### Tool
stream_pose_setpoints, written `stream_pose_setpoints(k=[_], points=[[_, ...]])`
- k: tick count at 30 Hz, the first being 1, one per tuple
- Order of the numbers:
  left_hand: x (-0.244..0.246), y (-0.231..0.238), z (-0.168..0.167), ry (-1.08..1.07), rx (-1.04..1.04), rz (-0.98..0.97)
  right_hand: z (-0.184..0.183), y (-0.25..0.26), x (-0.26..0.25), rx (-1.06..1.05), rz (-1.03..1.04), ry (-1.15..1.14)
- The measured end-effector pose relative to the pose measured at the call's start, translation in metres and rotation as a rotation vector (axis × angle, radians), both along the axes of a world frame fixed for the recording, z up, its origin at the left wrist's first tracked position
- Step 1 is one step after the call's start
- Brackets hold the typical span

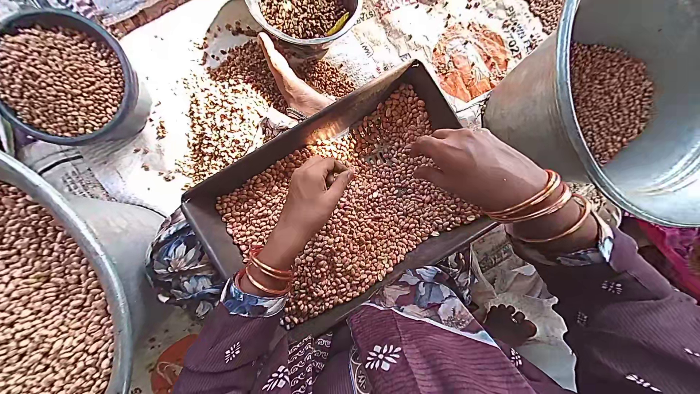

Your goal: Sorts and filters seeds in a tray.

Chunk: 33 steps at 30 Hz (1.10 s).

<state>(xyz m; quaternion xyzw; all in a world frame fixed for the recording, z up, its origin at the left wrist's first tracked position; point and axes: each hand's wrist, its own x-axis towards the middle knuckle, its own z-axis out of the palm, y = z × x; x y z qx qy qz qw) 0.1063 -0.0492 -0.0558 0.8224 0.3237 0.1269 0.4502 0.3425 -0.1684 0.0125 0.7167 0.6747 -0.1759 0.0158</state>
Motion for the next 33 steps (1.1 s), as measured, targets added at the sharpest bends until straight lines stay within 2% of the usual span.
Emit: stream_pose_setpoints(k=[2, 5, 7, 9, 12, 15, 17, 18, 21, 22, 23, 24, 26, 28, 30, 33], points=[[0.001, 0.004, -0.007, 0.086, 0.254, -0.13, -0.002, -0.005, 0.002, -0.04, -0.018, -0.014], [0.005, -0.001, -0.011, 0.23, 0.376, -0.215, 0.002, -0.009, 0.002, -0.048, -0.071, -0.036], [0.009, -0.005, -0.012, 0.275, 0.42, -0.226, 0.002, -0.01, 0.001, 0.004, -0.049, -0.017], [0.012, -0.008, -0.014, 0.298, 0.454, -0.233, -0.007, -0.008, -0.002, 0.032, 0.062, 0.046], [0.013, -0.008, -0.016, 0.284, 0.451, -0.231, -0.038, -0.004, -0.005, 0.01, 0.238, 0.185], [0.008, -0.004, -0.015, 0.232, 0.381, -0.19, -0.066, -0.004, -0.012, 0.083, 0.285, 0.179], [0.004, -0.001, -0.008, 0.122, 0.206, -0.1, -0.073, -0.004, -0.016, 0.153, 0.289, 0.134], [0.002, -0.001, -0.002, 0.046, 0.04, -0.036, -0.074, -0.005, -0.018, 0.169, 0.293, 0.115], [0.009, 0.01, 0.005, -0.199, -0.667, 0.096, -0.072, -0.003, -0.022, 0.122, 0.274, 0.055], [0.016, 0.015, 0.004, -0.246, -0.773, 0.113, -0.07, -0.002, -0.024, 0.105, 0.26, 0.038], [0.025, 0.021, 0.002, -0.246, -0.749, 0.114, -0.068, -0.002, -0.026, 0.088, 0.249, 0.017], [0.033, 0.025, 0.0, -0.2, -0.611, 0.102, -0.065, -0.002, -0.029, 0.065, 0.235, 0.003], [0.05, 0.035, -0.002, 0.002, -0.192, 0.02, -0.061, -0.001, -0.034, 0.031, 0.214, -0.019], [0.066, 0.038, -0.009, 0.114, 0.152, -0.109, -0.058, -0.001, -0.036, 0.01, 0.209, -0.036], [0.08, 0.034, -0.016, 0.241, 0.331, -0.226, -0.059, -0.002, -0.036, 0.013, 0.211, -0.042], [0.089, 0.018, -0.013, 0.375, 0.485, -0.255, -0.067, -0.006, -0.034, 0.044, 0.211, -0.049]])
